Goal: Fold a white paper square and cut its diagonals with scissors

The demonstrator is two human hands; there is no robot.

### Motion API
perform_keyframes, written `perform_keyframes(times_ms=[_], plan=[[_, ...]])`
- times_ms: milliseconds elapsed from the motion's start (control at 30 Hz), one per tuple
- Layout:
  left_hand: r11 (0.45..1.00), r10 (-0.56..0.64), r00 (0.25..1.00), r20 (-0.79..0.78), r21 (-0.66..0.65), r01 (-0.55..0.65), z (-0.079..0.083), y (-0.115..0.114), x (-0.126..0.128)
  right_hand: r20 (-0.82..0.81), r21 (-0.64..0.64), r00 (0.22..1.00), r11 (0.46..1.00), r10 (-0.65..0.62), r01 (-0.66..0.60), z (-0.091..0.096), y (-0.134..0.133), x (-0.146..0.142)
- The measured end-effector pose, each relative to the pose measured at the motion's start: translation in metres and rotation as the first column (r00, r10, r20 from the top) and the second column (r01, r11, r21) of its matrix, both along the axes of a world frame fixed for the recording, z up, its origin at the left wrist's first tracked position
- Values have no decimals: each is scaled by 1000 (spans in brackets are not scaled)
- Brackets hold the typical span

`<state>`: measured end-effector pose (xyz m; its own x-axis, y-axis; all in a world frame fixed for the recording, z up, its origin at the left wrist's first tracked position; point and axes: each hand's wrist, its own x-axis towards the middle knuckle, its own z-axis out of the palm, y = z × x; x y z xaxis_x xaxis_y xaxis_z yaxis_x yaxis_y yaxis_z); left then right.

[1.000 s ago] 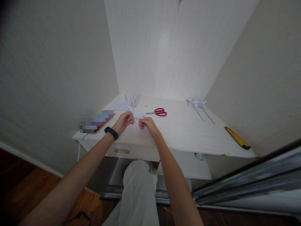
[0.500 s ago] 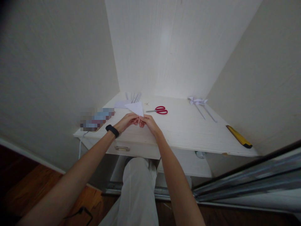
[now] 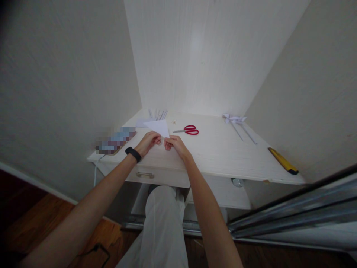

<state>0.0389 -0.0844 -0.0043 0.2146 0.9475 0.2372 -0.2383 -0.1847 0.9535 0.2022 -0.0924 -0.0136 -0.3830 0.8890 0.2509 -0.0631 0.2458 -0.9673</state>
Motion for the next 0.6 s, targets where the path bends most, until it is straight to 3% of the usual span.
perform_keyframes(times_ms=[267, 600], plan=[[995, 102, 992, 70, -7, -102, 1, 1, -3, -5, -11, 1000, 1000, 6, -6, 0, 0, 1], [970, 228, 952, 205, -132, -204, 0, 9, -7, -5, -11, 1000, 1000, 21, -21, -5, 5, 1]])
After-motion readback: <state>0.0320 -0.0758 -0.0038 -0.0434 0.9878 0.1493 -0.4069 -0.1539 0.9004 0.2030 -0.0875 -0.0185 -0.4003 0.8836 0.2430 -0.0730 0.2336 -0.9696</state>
